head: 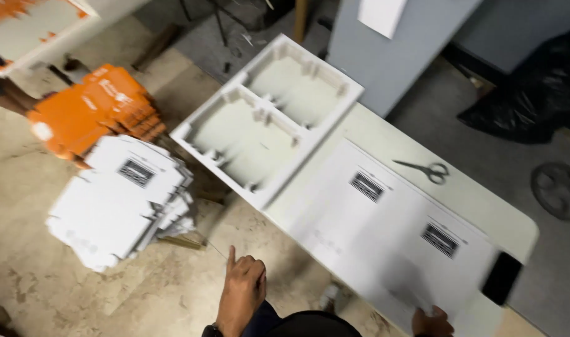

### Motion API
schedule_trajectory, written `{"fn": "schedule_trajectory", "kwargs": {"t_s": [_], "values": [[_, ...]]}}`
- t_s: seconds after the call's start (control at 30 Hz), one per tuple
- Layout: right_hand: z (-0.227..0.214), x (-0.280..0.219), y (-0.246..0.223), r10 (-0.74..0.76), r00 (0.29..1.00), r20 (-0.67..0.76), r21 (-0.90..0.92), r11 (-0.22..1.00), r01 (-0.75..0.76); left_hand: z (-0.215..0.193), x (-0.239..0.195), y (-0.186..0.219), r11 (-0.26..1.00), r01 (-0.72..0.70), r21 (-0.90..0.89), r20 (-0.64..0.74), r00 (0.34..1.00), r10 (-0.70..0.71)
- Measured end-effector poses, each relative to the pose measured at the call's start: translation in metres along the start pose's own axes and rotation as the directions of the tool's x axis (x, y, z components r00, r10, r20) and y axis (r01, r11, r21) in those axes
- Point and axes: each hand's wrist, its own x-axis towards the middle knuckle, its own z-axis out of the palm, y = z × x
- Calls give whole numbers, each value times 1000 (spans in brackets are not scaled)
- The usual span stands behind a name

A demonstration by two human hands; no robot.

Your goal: Manually removing waste material from die-cut cardboard sheets and stacking the finished pieces on a work table.

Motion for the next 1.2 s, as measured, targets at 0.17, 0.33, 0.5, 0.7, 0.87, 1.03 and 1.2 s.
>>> {"fn": "schedule_trajectory", "kwargs": {"t_s": [0.17,0.33,0.5,0.7,0.87,1.03,1.2], "values": [[25,53,76,32,997,67,99,994,-39,56,-13,85,999,35,-16,36,999,-34],[-56,0,37,11,979,204,134,990,-39,89,-32,137,994,67,92,143,986,-80],[-49,6,60,16,956,294,197,977,-77,97,-56,167,987,111,118,270,953,-139],[-51,12,72,-42,926,376,353,930,-101,100,-105,167,967,161,200,342,913,-223],[1,55,89,-290,925,245,259,939,226,110,-167,150,908,354,225,297,863,-409],[-1,53,95,-361,907,214,205,925,320,118,-215,154,879,388,276,361,806,-470],[-16,54,85,-360,915,180,272,913,305,123,-216,166,903,323,283,410,811,-418]]}}
